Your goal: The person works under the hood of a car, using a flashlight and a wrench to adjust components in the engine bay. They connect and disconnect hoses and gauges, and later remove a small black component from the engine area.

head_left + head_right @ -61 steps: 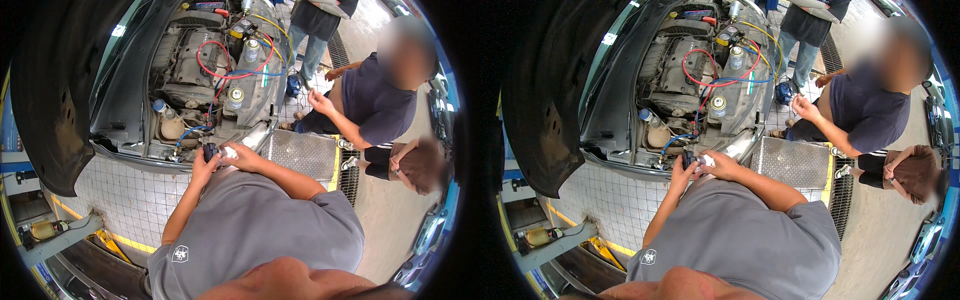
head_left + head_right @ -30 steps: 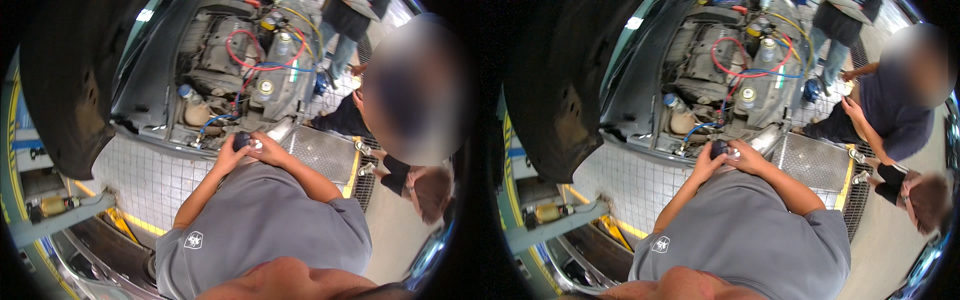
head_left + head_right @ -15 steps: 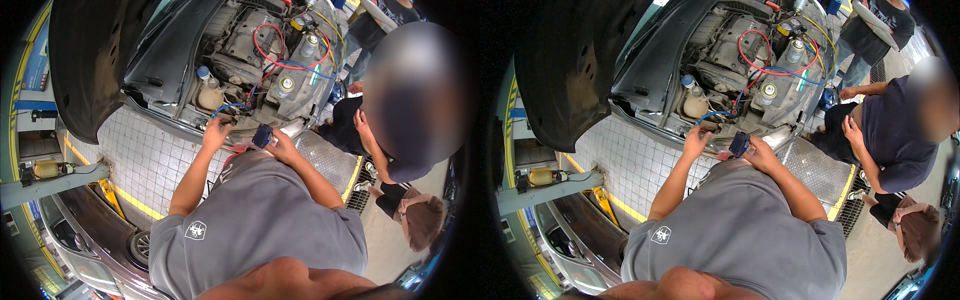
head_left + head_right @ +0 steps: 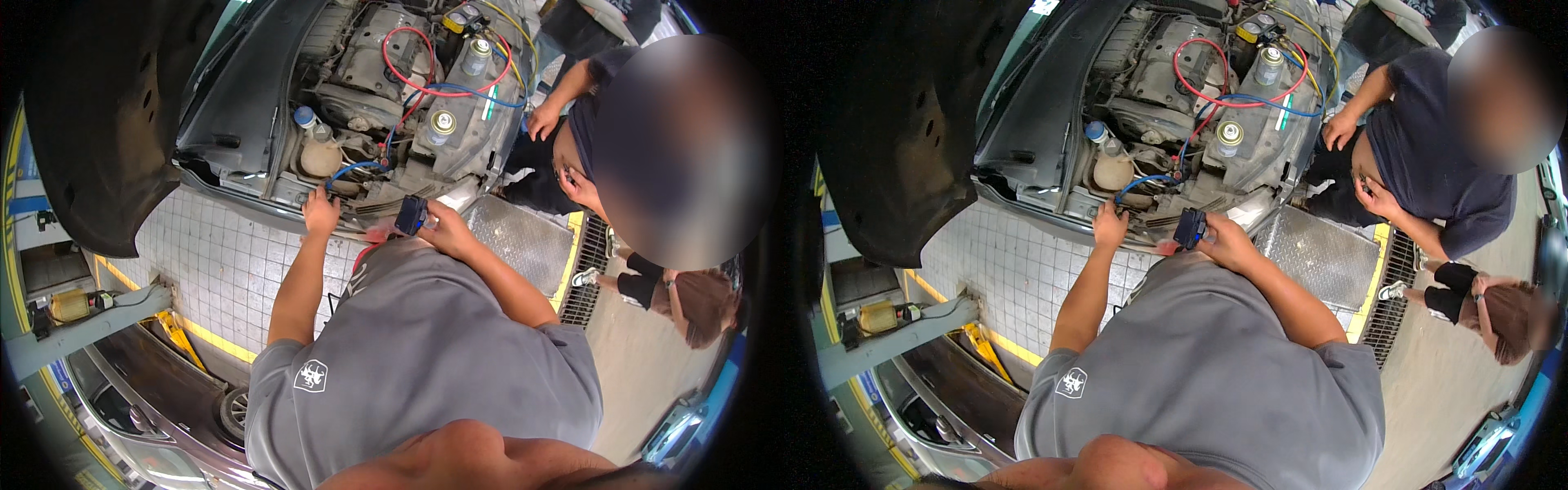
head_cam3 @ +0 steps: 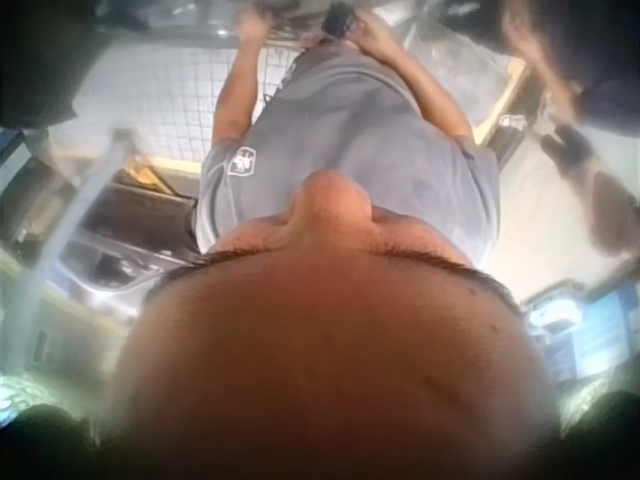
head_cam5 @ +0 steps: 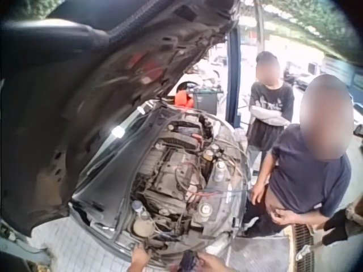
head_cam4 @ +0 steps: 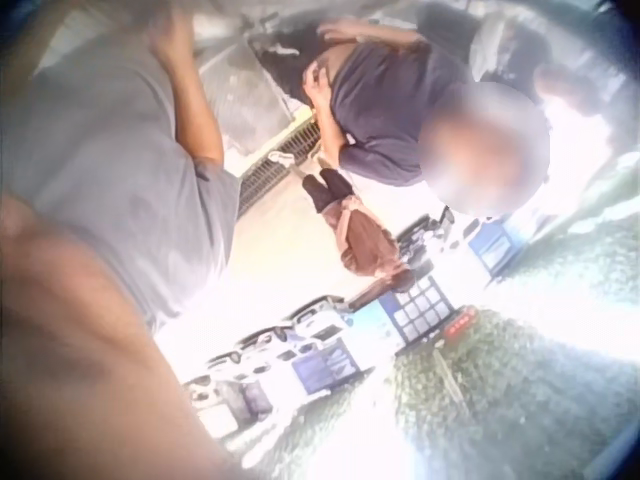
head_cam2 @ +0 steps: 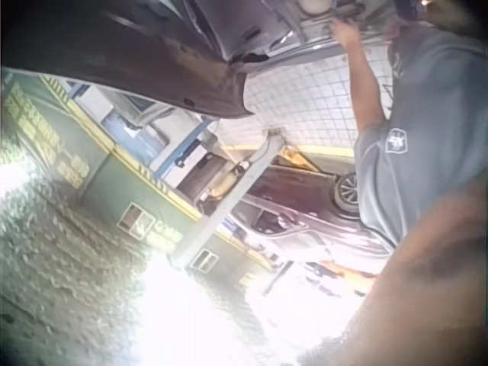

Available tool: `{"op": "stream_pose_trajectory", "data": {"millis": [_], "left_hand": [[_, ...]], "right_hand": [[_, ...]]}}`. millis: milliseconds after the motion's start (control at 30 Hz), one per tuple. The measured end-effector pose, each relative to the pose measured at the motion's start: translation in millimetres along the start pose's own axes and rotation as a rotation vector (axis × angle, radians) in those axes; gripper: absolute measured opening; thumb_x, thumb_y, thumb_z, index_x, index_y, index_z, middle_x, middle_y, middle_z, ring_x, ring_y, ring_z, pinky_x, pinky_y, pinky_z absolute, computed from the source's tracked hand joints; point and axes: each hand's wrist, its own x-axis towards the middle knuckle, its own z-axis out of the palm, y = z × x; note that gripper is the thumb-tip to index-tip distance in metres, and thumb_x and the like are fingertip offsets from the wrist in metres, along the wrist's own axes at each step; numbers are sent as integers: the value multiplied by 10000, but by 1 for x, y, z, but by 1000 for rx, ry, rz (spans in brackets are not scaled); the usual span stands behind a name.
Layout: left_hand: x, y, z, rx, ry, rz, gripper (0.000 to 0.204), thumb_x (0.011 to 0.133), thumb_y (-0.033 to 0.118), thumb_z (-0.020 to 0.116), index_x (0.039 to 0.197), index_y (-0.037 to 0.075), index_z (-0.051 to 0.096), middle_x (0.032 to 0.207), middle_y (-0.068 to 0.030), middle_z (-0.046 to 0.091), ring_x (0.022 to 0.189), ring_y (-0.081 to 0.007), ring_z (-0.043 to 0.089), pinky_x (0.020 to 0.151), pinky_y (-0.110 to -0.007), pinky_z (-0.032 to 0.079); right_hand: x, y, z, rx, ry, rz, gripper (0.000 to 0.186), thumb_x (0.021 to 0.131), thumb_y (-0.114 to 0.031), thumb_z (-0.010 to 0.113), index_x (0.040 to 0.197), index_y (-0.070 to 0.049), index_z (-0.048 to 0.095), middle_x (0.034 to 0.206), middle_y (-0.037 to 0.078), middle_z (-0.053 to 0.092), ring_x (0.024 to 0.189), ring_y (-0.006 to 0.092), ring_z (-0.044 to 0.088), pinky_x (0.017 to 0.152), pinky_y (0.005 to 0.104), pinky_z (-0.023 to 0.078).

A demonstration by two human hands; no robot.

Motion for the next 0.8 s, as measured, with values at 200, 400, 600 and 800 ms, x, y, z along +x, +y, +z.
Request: {"op": "stream_pose_trajectory", "data": {"millis": [200,400,600,800], "left_hand": [[20,4,-2,18,-105,-36,501,915,314,662,1345,76,565,1248,-158,631,1123,-381,620,960,-509,477],[29,-12,11,-27,5,7,347,954,302,611,1219,84,666,1188,-143,676,1083,-372,644,921,-496,506],[15,-8,7,-73,79,66,365,890,264,680,1181,48,647,1127,-188,657,1066,-406,611,936,-513,480],[-15,14,3,-150,274,259,420,840,128,708,1233,24,604,1159,-193,606,1111,-413,543,978,-515,435]], "right_hand": [[-4,-3,-3,53,53,6,427,808,-186,773,1193,-52,647,1030,171,660,968,357,639,853,398,512],[-7,5,-1,119,97,-37,444,807,-137,778,1214,-46,627,1078,159,652,1009,324,642,865,381,514],[6,14,-2,139,169,-291,523,732,-43,788,1238,-73,660,1248,137,579,1194,314,568,1029,386,458],[46,-29,-16,35,440,-661,538,650,-107,865,1162,-45,713,1060,116,620,989,315,616,867,406,506]]}}
